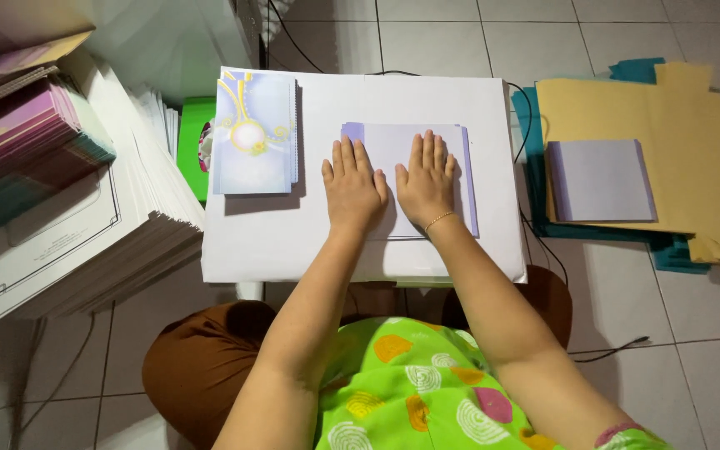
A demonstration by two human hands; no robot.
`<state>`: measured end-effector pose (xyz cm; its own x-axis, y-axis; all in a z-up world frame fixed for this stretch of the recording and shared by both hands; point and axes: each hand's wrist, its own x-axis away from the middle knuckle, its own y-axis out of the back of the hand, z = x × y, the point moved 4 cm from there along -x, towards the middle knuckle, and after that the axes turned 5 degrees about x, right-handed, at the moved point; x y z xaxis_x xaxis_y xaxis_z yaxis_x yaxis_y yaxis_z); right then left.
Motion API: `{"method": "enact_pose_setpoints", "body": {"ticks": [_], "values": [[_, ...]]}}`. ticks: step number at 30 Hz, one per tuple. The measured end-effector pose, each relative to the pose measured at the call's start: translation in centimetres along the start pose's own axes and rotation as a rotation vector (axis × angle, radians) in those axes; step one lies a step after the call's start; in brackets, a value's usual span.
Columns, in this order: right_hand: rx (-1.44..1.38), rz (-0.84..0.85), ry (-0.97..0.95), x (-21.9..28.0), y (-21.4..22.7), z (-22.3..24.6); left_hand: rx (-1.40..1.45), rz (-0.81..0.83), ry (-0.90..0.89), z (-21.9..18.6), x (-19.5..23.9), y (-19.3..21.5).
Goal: The person sits on the floor and folds a purple book cover around a stack of white pages. They repeatedly press down on the cover to smooth the fold and then place the finished book onto a stack of other books to the right.
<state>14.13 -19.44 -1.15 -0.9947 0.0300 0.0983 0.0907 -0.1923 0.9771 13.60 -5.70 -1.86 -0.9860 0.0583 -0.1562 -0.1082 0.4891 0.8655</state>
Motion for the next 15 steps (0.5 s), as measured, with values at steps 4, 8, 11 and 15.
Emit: {"method": "enact_pose_setpoints", "body": {"ticks": [4,8,11,15], "values": [[0.016,0.009,0.085,6.9,-0.1,-0.6,-0.01,0.017,0.007,0.0,0.2,-0.3],[0.013,-0.013,0.076,10.4,-0.4,-3.7,0.008,-0.023,-0.004,-0.1,0.3,-0.1],[0.007,-0.048,-0.028,11.0,-0.6,-7.5,0.01,-0.026,-0.006,0.2,0.3,-0.5],[0.068,-0.134,-0.095,10.9,-1.1,-9.9,-0.001,-0.04,-0.017,0.6,-0.1,-1.0]]}}
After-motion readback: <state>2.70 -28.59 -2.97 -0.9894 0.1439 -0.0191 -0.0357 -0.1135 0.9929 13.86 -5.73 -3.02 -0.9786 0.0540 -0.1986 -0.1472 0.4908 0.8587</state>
